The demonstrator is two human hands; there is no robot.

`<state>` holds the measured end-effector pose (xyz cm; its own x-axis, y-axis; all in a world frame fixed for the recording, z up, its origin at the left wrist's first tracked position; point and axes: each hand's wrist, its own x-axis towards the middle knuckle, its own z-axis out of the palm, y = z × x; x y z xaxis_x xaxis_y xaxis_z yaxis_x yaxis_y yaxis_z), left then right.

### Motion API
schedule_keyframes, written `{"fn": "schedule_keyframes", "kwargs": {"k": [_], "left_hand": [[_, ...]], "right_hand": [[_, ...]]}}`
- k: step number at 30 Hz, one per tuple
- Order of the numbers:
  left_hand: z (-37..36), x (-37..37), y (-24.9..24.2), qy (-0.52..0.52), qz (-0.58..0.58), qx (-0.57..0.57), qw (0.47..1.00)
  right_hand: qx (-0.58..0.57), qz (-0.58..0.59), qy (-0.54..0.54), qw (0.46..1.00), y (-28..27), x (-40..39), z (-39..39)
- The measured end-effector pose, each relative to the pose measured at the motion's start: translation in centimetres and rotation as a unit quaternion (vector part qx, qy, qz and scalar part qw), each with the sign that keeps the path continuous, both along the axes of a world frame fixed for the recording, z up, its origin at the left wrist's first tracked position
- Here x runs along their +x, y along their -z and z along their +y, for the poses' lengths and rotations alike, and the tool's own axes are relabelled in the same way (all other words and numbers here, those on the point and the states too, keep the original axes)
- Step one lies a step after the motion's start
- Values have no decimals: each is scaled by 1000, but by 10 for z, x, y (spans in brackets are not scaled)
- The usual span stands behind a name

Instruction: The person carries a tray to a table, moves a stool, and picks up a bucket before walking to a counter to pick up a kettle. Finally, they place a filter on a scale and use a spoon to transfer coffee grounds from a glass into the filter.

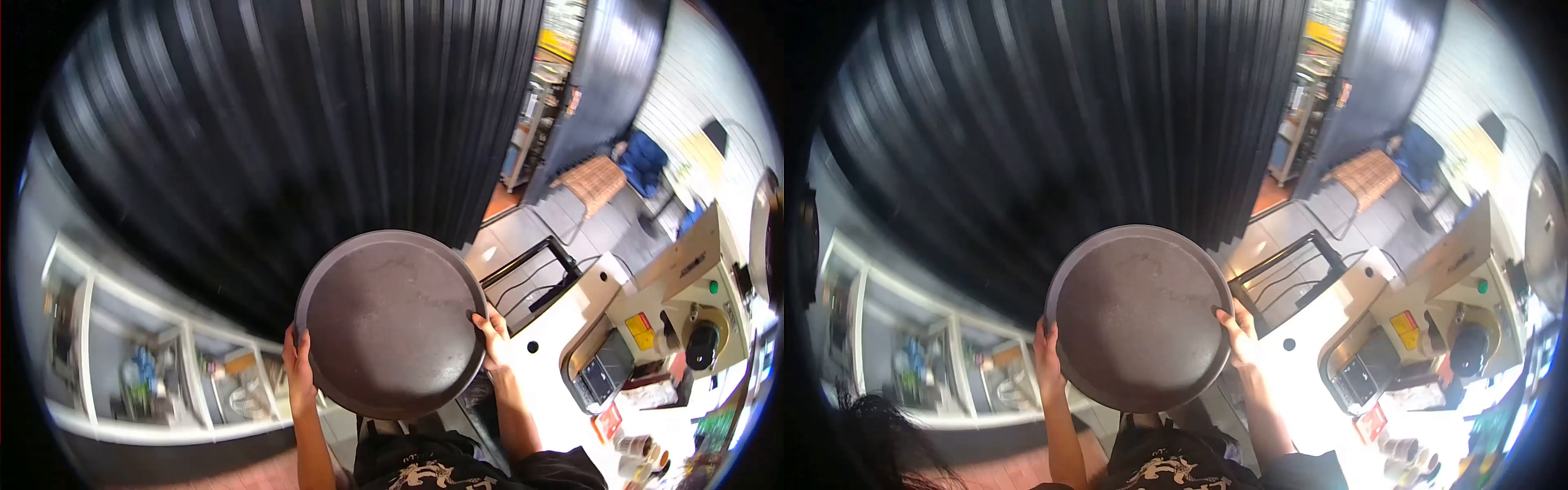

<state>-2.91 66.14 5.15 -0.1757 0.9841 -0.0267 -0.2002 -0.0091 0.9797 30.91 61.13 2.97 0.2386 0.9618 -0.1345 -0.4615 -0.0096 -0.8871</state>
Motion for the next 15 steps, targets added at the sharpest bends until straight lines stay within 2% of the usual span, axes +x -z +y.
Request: {"fn": "schedule_keyframes", "kwargs": {"k": [1,2,4,5,6,7,8,9,12,13,15], "left_hand": [[35,3,8,36,13,-2,999],[67,16,-3,38,119,8,992],[133,36,-3,112,77,18,991],[164,45,16,124,48,8,991],[183,62,6,154,47,10,987],[195,81,-10,196,-96,-87,972],[207,96,-19,230,-226,-193,927],[224,111,-15,249,-193,-179,932],[265,153,-14,322,-176,-235,900],[281,168,-3,368,-210,-236,874],[307,203,17,404,-233,-249,849]], "right_hand": [[9,34,21,999,-2,6,9],[21,74,67,995,-11,6,21],[29,171,158,972,-20,7,45],[-11,224,164,961,-1,19,48],[-4,223,193,956,-8,21,56],[-4,232,253,939,-19,20,64],[-8,244,315,917,-24,19,67],[19,294,281,913,9,36,65],[0,336,305,891,-2,54,75],[-10,305,361,881,7,62,82],[-27,287,403,868,17,75,89]]}}
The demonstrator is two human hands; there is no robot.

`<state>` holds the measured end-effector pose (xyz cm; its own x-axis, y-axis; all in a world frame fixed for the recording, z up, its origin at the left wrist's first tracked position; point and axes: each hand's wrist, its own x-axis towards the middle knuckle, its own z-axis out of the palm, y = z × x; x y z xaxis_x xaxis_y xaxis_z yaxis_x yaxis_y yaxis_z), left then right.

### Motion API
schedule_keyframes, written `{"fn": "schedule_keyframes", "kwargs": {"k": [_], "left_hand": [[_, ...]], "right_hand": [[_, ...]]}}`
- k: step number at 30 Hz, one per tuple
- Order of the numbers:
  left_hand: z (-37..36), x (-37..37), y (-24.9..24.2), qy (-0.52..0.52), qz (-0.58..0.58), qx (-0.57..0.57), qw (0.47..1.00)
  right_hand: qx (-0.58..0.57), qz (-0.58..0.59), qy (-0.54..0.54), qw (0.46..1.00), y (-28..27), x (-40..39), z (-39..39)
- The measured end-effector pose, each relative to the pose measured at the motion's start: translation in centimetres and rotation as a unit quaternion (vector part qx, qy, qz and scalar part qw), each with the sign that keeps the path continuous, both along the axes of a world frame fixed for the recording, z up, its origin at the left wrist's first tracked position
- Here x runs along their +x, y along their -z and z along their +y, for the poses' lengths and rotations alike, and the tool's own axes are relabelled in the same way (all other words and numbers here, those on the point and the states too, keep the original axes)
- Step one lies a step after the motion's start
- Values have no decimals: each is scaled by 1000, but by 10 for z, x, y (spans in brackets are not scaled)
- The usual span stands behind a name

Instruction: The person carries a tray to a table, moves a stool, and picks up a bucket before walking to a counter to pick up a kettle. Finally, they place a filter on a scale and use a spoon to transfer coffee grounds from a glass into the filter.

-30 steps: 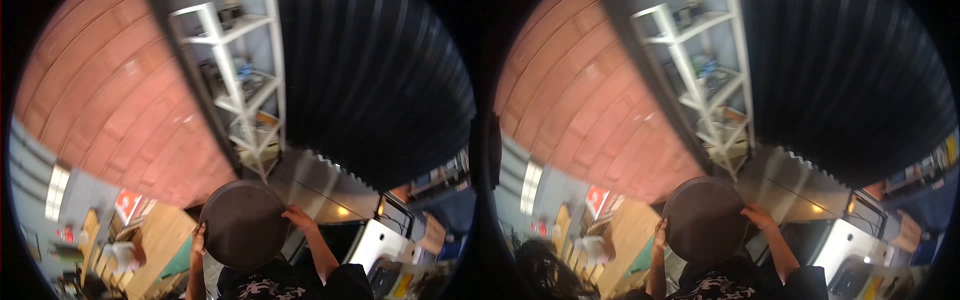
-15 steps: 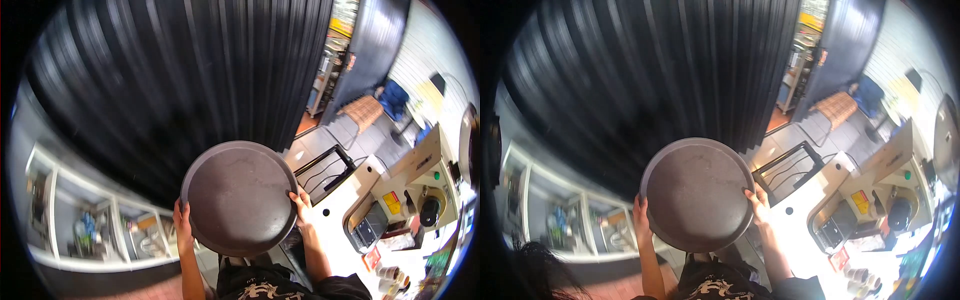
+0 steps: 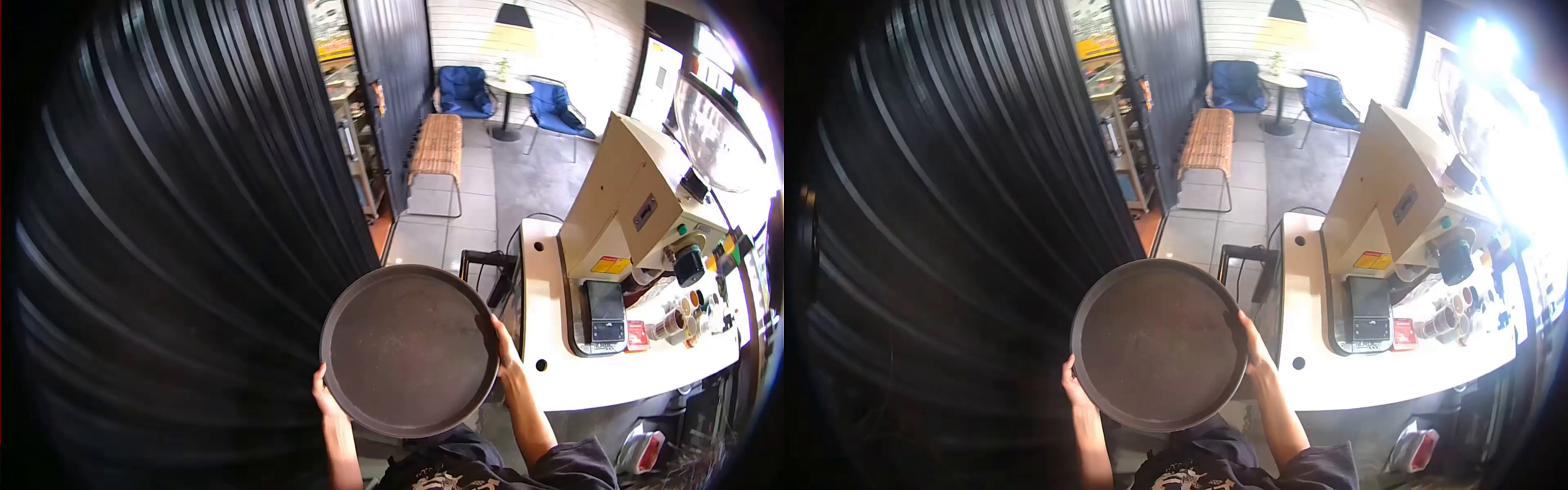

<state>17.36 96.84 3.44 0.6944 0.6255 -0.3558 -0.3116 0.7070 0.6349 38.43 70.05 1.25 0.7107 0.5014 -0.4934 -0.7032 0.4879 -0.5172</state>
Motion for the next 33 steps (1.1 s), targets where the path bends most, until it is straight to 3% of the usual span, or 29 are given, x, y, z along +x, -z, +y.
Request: {"fn": "schedule_keyframes", "kwargs": {"k": [2,5,10,13,15,17,18,21,25,27,30,33], "left_hand": [[19,36,4,36,-68,-22,997],[46,101,9,76,-13,-6,997],[85,215,22,149,-94,14,984],[124,278,49,179,-98,28,979],[138,319,44,192,-1,4,981],[149,363,49,228,-53,7,972],[150,386,43,250,-52,-2,967],[148,445,26,302,-34,-8,953],[139,527,17,361,-62,54,929],[140,573,18,387,-79,52,917],[145,647,28,428,-80,27,900],[135,717,24,468,-61,-2,882]], "right_hand": [[-15,5,11,1000,11,18,2],[9,-8,78,997,25,51,20],[57,-12,166,984,45,117,51],[70,67,167,981,42,145,63],[67,86,208,972,56,160,71],[4,14,269,963,71,180,75],[-35,41,272,961,25,187,80],[46,6,255,966,13,218,77],[14,6,316,948,48,273,75],[-82,-90,320,939,78,311,72],[-89,-117,299,943,8,356,73],[-115,-101,357,922,11,417,72]]}}
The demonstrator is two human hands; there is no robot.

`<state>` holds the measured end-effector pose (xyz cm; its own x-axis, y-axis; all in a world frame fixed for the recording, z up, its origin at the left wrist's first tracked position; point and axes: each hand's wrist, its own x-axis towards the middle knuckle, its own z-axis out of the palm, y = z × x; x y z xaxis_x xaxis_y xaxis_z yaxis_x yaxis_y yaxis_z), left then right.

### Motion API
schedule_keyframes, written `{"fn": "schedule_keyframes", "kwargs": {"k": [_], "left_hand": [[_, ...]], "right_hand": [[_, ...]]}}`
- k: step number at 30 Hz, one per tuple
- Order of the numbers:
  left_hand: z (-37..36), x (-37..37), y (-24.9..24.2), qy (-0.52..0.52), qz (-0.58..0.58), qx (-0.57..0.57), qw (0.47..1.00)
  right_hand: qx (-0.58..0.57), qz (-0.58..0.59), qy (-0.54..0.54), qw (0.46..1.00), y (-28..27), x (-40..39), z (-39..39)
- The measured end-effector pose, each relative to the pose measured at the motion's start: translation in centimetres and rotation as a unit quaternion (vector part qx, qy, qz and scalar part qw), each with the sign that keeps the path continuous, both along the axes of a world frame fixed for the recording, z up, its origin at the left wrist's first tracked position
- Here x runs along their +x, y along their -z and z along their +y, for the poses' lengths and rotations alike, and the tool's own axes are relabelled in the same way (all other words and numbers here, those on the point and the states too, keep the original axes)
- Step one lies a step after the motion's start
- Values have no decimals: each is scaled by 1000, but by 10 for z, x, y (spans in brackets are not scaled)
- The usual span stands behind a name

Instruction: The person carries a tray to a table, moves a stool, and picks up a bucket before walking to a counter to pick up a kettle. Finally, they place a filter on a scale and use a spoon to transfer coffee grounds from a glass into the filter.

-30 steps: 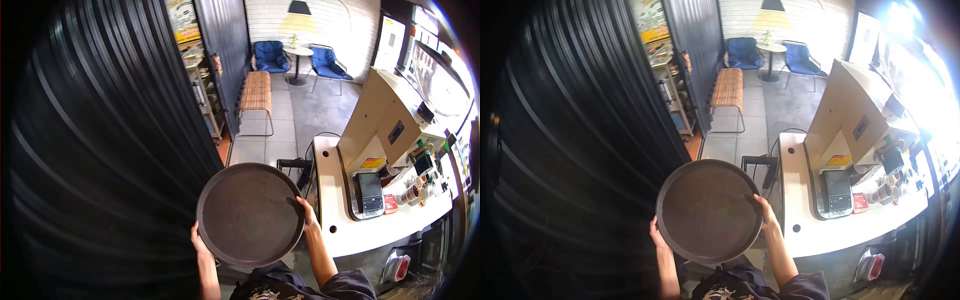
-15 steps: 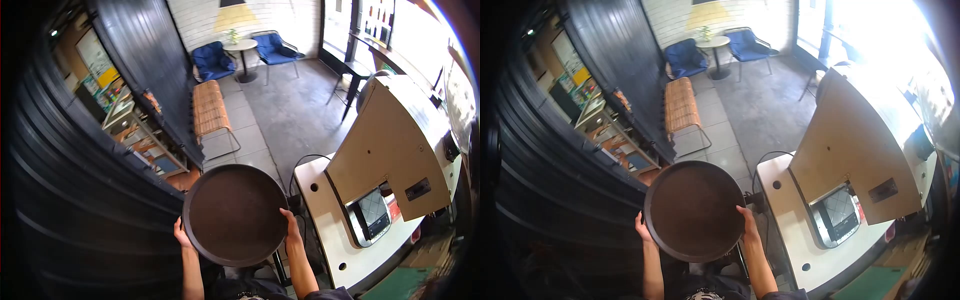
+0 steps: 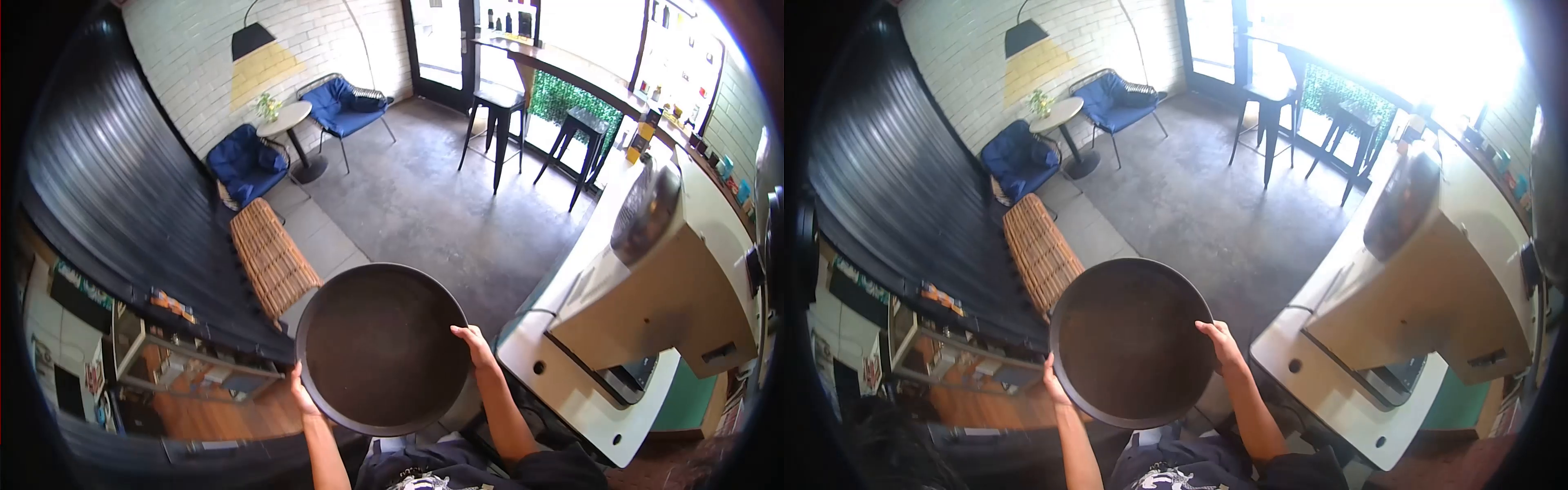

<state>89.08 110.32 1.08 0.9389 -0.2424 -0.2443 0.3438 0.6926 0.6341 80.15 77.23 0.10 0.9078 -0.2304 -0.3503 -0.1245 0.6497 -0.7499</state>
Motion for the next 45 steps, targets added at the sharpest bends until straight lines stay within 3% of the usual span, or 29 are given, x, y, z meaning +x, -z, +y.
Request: {"fn": "schedule_keyframes", "kwargs": {"k": [2,5,9,14,20,24,26,27,31,33,36,37,38,40,41,42,43,45], "left_hand": [[-5,47,8,11,2,-1,1000],[-19,104,11,52,-14,2,999],[-54,188,7,63,-28,20,997],[-111,283,27,116,-8,30,993],[-227,397,33,132,5,61,989],[-304,468,4,145,16,104,984],[-344,499,-8,170,19,85,982],[-364,516,-10,187,18,73,980],[-456,585,-5,243,2,47,969],[-505,619,-3,279,-8,38,959],[-585,680,19,299,-61,89,948],[-617,699,21,326,-53,82,940],[-643,717,21,352,-45,79,932],[-696,738,-4,406,-62,43,911],[-726,747,-19,409,-69,63,908],[-752,757,-28,414,-77,81,904],[-781,778,-18,461,-51,33,885],[-822,799,-32,472,-70,47,878]], "right_hand": [[-8,6,50,999,1,41,-5],[-25,-34,37,998,-26,76,-14],[-55,6,67,996,-32,134,-35],[-104,42,106,988,-7,194,-83],[-177,118,170,962,-20,301,-179],[-172,95,154,968,-15,357,-249],[-207,47,161,964,-26,375,-281],[-265,89,160,947,-18,382,-300],[-233,65,169,955,-17,405,-361],[-234,-51,180,954,-26,419,-384],[-229,-62,165,957,-25,441,-437],[-240,-26,175,955,-49,450,-449],[-241,-26,188,952,-50,461,-467],[-235,101,222,941,-49,474,-505],[-200,59,354,912,-46,506,-522],[-217,111,379,893,-61,511,-535],[-199,58,434,877,-57,526,-555],[-175,-1,500,848,-47,548,-591]]}}
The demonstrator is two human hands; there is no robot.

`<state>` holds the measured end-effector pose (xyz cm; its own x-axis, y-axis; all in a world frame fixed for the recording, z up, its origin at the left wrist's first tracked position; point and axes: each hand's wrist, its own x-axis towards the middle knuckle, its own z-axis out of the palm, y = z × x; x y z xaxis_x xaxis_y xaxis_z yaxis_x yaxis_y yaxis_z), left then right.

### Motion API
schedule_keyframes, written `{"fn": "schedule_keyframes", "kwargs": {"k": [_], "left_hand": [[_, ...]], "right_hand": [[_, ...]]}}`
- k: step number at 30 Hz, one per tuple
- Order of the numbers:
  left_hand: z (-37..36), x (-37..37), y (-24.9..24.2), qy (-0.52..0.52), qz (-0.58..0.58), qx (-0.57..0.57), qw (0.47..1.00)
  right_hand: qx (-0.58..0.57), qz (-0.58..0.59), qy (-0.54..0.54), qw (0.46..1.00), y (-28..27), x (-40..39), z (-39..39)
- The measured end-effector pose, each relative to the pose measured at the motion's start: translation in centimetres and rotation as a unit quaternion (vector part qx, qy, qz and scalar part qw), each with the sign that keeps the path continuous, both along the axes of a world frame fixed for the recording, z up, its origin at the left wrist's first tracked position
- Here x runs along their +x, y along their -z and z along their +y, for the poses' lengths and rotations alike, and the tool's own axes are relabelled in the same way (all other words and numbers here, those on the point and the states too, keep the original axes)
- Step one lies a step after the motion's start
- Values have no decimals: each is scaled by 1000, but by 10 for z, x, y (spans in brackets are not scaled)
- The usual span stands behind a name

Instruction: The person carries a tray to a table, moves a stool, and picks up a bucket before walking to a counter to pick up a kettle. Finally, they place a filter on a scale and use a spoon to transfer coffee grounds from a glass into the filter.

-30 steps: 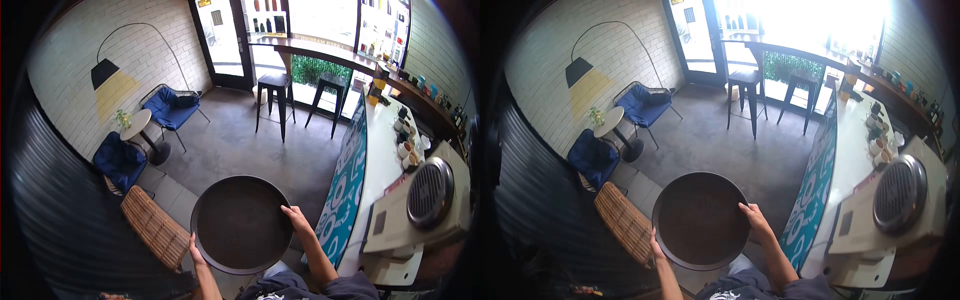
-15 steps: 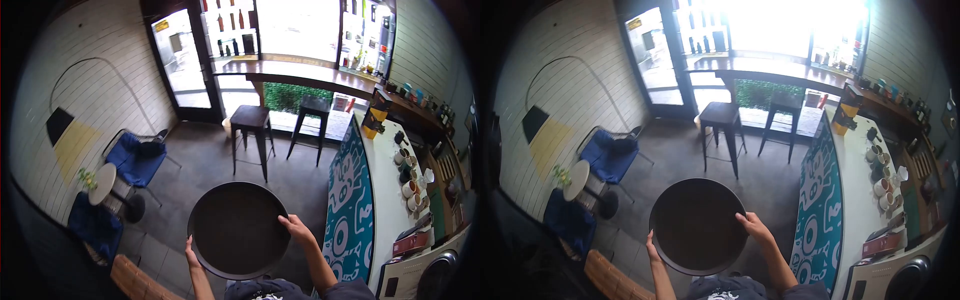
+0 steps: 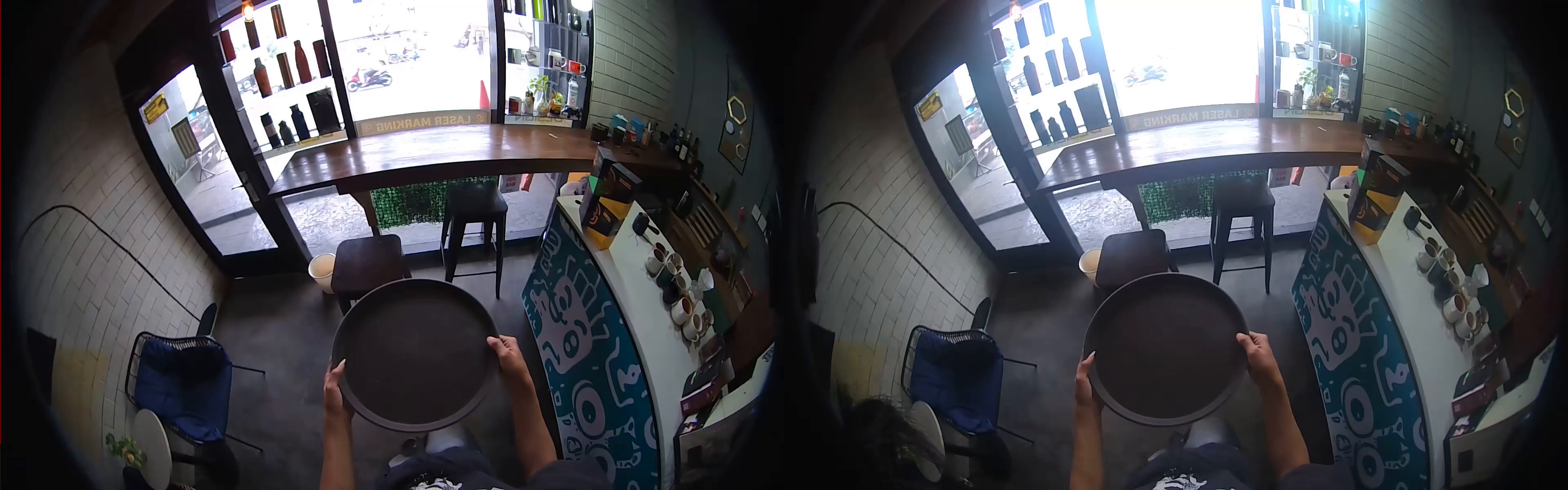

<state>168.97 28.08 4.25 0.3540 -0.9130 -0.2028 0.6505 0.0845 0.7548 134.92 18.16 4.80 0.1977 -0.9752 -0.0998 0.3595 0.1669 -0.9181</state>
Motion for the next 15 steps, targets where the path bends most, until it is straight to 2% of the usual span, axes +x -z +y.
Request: {"fn": "schedule_keyframes", "kwargs": {"k": [2,6,7,8,10,12,15], "left_hand": [[-48,9,-39,-1,-30,13,999],[-144,57,-44,15,-71,-50,996],[-167,67,-47,44,-82,-82,992],[-186,74,-49,71,-91,-114,987],[-227,92,-53,117,-102,-159,975],[-263,106,-55,142,-133,-146,970],[-317,128,-45,133,-138,-106,976]], "right_hand": [[-21,1,38,999,0,16,-37],[-16,-50,96,994,-5,52,-123],[-13,-61,99,993,-17,66,-145],[9,-67,156,985,-29,78,-162],[-14,-105,154,982,-25,103,-222],[-45,-140,179,973,-22,127,-282],[-79,-93,235,964,-14,159,-374]]}}
